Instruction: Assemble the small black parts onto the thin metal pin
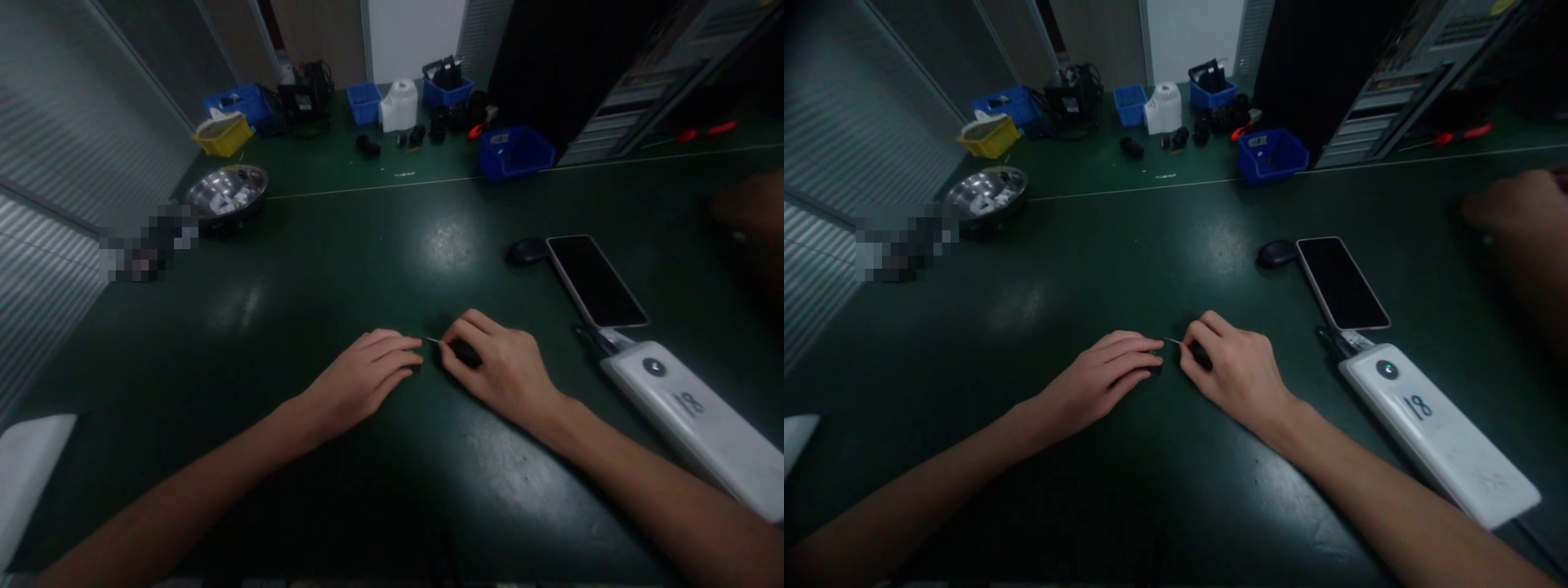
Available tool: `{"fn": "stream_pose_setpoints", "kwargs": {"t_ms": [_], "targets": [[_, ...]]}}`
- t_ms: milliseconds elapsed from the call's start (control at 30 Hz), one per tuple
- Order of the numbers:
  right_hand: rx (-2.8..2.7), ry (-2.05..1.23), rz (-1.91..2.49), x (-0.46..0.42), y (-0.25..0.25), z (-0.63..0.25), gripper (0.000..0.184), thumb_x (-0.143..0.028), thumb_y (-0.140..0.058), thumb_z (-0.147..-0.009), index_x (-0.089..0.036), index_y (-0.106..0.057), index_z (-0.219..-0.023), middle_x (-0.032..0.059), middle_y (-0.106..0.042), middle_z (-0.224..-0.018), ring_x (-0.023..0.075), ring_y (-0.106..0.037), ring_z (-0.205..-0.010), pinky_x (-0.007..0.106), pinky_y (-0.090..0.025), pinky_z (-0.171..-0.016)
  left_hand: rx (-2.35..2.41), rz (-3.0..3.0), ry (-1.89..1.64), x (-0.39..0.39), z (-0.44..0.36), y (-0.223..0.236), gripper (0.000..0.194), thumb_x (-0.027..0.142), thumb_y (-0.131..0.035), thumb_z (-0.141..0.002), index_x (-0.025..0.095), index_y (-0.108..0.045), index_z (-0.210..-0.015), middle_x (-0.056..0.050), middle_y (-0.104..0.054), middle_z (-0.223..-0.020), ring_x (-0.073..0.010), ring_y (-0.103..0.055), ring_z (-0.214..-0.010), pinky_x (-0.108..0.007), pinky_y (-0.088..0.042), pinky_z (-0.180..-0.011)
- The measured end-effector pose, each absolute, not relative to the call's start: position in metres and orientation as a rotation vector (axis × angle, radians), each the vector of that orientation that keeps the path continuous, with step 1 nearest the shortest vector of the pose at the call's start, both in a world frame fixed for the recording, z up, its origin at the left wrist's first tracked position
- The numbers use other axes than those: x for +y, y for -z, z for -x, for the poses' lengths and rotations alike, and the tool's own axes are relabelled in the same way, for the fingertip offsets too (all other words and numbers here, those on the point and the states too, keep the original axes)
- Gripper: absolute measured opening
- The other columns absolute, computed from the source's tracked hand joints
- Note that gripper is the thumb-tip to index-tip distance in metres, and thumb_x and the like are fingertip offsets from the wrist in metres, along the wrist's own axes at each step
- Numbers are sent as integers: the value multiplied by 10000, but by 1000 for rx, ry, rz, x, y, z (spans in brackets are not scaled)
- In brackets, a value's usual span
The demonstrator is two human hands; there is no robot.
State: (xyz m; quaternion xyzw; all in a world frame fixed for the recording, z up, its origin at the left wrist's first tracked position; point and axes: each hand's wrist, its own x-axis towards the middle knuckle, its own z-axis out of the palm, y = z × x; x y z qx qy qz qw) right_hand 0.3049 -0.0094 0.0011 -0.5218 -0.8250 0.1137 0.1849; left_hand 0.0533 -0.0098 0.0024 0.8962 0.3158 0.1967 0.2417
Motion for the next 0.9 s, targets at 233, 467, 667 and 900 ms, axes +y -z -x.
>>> {"fn": "stream_pose_setpoints", "kwargs": {"t_ms": [233,467,667,900], "targets": [[-2312,-385,1443,-9,-2,-306,195,-364,-529,-987,-220,-651,-942,28,-649,-956,130,-583,-690,268,-382,-593,1104,-2526,-402,11,-1,-6,339,191,-483,-1038,217,-609,-1351,-46,-654,-1322,-171,-609,-1199,-355,-510,-1053],[-2307,-395,1458,-9,-4,-305,185,-359,-533,-981,-222,-647,-931,17,-634,-948,132,-585,-701,275,-386,-604,2142,-2201,-564,32,170,-18,438,418,-580,-969,116,-656,-1277,-112,-677,-1240,-250,-667,-894,-419,-509,-883],[-2294,-413,1455,-9,-3,-305,167,-348,-545,-974,-226,-649,-930,10,-637,-950,127,-584,-698,275,-387,-610,2732,-1791,-436,21,264,-5,400,501,-602,-892,229,-733,-1155,-2,-716,-1038,-223,-625,-884,-338,-450,-892],[-2293,-421,1447,-9,-4,-305,176,-355,-546,-973,-222,-653,-930,18,-647,-948,127,-583,-690,270,-391,-607,2716,-1821,-513,22,264,-4,354,474,-630,-864,210,-740,-1074,2,-700,-866,-218,-613,-806,-350,-400,-915]]}}
